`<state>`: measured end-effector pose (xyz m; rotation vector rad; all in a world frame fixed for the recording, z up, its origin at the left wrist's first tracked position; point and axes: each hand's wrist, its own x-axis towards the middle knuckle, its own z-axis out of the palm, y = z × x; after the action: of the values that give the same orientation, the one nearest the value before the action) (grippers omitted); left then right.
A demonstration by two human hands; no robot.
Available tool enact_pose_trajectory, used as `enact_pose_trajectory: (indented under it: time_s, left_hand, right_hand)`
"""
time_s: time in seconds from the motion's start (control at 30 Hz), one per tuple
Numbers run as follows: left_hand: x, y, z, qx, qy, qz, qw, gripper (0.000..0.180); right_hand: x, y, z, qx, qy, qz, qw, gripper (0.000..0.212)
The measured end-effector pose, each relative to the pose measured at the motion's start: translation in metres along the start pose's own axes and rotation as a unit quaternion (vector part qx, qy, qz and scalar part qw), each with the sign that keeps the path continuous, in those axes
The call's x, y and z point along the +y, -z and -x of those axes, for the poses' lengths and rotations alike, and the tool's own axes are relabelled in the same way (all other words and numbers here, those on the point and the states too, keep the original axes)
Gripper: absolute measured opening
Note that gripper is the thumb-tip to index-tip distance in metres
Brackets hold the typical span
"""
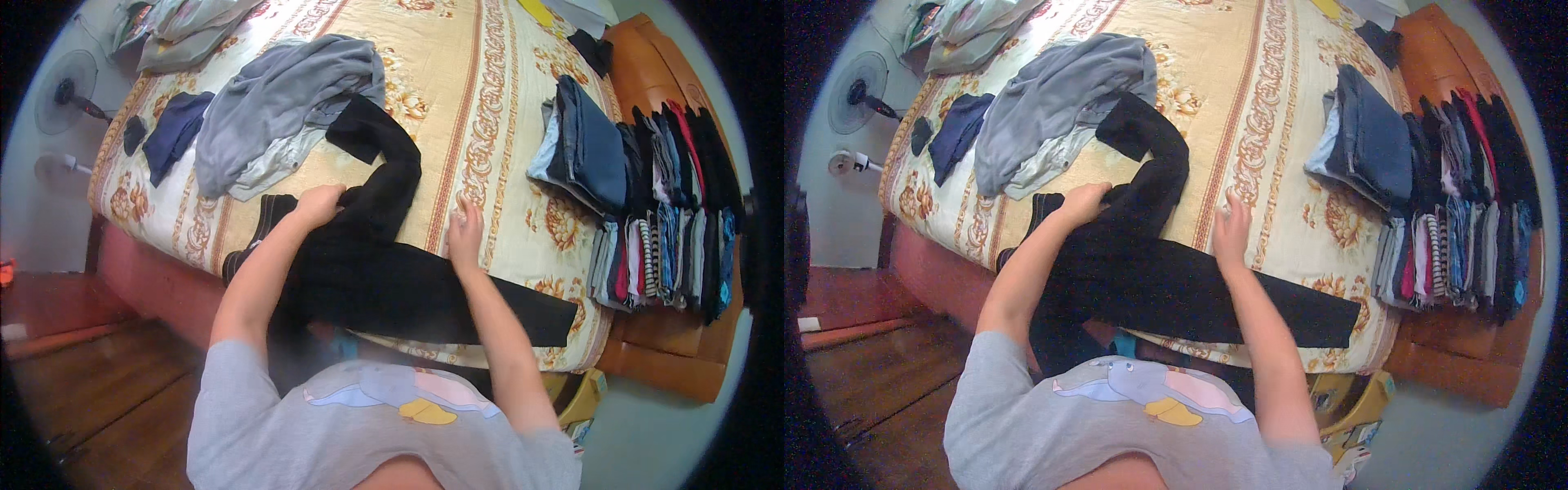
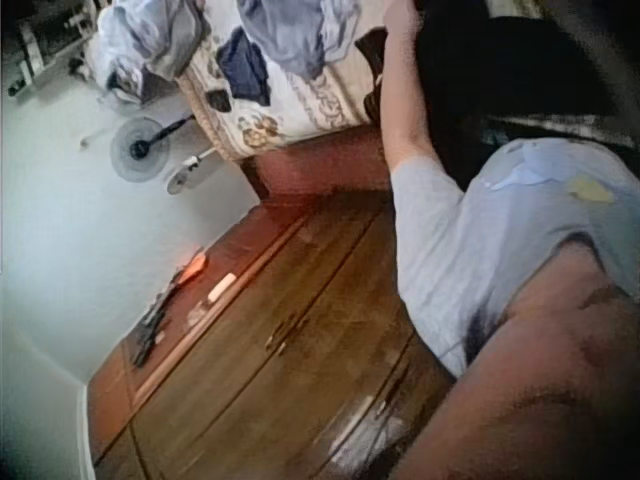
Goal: The person folds several garments on a bed, including black pants, blue jeans, black trousers, gray sweatpants, and a light-colored shirt. Each item is smoothed, folded into a compact rectangle, and placed on a growing stack on the right side of the bed.
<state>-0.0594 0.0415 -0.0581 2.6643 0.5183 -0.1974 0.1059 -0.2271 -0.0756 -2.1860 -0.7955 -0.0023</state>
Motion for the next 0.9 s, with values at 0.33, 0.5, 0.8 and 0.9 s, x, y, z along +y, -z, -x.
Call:
enact_pose_trajectory:
  time_s: [0.33, 0.5, 0.8, 0.9]
  left_hand:
    - [-0.011, 0.097, 0.088, 0.482, 0.145, 0.047, 0.863, 0.018]
    - [-0.017, 0.077, 0.091, 0.470, 0.129, 0.096, 0.868, 0.015]
    - [-0.010, 0.049, 0.094, 0.544, 0.070, 0.109, 0.829, 0.014]
    - [-0.015, 0.009, 0.103, 0.484, 0.081, 0.090, 0.867, 0.015]
  right_hand:
    - [-0.040, -0.144, -0.177, -0.251, -0.142, 0.087, 0.953, 0.053]
    - [-0.009, -0.130, -0.168, -0.237, -0.090, 0.140, 0.957, 0.036]
    - [-0.017, 0.033, -0.067, 0.219, -0.150, -0.567, 0.780, 0.007]
    - [-0.016, 0.089, 0.008, 0.398, -0.210, -0.528, 0.720, 0.011]
